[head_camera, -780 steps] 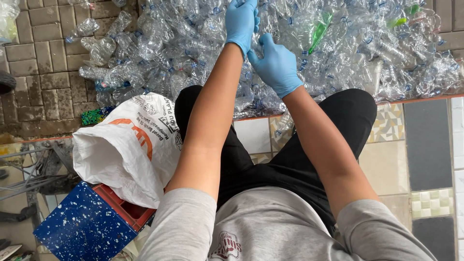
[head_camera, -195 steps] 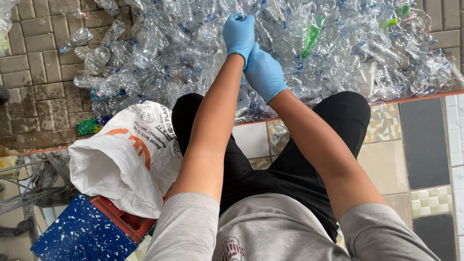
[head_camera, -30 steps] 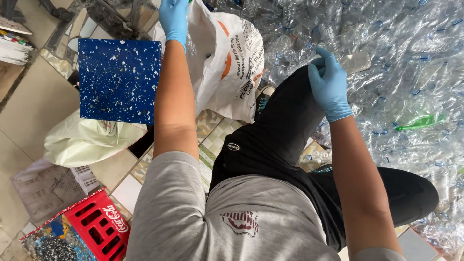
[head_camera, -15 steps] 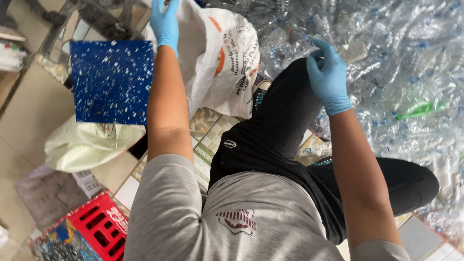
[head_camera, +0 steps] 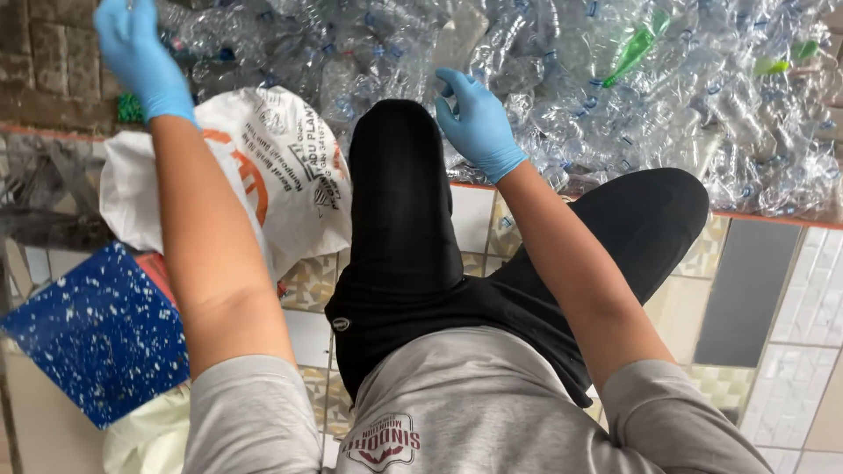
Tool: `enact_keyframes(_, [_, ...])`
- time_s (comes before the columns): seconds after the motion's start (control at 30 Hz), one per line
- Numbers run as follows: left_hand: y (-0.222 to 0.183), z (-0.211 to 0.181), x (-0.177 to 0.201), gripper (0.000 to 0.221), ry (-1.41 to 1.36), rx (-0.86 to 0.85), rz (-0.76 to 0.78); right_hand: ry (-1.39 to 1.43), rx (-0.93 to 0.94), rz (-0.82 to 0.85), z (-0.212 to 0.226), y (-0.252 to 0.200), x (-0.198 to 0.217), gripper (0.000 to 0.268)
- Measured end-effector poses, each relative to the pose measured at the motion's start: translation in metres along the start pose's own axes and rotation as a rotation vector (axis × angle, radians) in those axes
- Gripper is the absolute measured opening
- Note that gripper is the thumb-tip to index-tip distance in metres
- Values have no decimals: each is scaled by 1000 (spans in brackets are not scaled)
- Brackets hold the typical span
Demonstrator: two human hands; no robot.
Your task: Sorting plastic bottles by removing their caps and placing them into a collection sack
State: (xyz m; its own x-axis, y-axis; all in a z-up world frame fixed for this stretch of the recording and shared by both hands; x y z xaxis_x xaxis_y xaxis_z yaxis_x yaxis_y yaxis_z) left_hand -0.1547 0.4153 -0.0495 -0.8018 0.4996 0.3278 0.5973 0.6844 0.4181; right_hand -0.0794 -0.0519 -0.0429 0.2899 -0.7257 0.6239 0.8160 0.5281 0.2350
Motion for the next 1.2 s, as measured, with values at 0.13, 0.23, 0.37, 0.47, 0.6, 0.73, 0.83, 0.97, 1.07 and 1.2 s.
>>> enact_keyframes(0.13, [-11,-47,-118,23,-139,-47,163,-86,-7,-21,-32,-7,5,41])
enact_keyframes(0.23, [-35,-25,-204,16,-186,185,234,-91,-87,-34,-61,-13,7,39])
enact_keyframes(0.37, [-75,-44,-295,28,-74,161,446,-121,-238,-11,-101,-28,8,35])
enact_keyframes(0.47, [-106,-70,-338,27,16,318,639,-118,-348,41,-129,-46,4,33])
enact_keyframes(0.6, [-151,4,-404,94,173,369,775,-36,-501,130,-158,-66,-9,28])
enact_keyframes(0.73, [-167,22,-422,97,402,199,670,-32,-590,207,-178,-90,-26,22])
enact_keyframes(0.83, [-169,66,-428,112,535,269,605,-21,-680,343,-176,-99,-35,31])
enact_keyframes(0.97, [-162,114,-435,129,645,296,608,33,-663,406,-170,-104,-51,28])
enact_keyframes(1.07, [-153,123,-442,131,748,175,624,56,-681,477,-165,-101,-58,37])
enact_keyframes(1.2, [-134,75,-418,24,777,169,554,136,-642,484,-158,-96,-59,35])
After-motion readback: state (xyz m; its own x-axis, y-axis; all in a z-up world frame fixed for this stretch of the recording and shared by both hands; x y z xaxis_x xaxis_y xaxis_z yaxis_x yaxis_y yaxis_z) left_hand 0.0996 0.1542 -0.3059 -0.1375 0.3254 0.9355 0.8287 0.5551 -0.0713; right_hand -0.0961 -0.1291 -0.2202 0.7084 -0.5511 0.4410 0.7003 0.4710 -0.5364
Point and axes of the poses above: each hand's wrist, its own y-axis towards the middle knuckle, its own x-axis out of the back of the hand, z = x × y, the point moved 3 cm from there along y, towards the middle knuckle, and after that the axes turned 5 degrees about y, right-handed, at the moved point
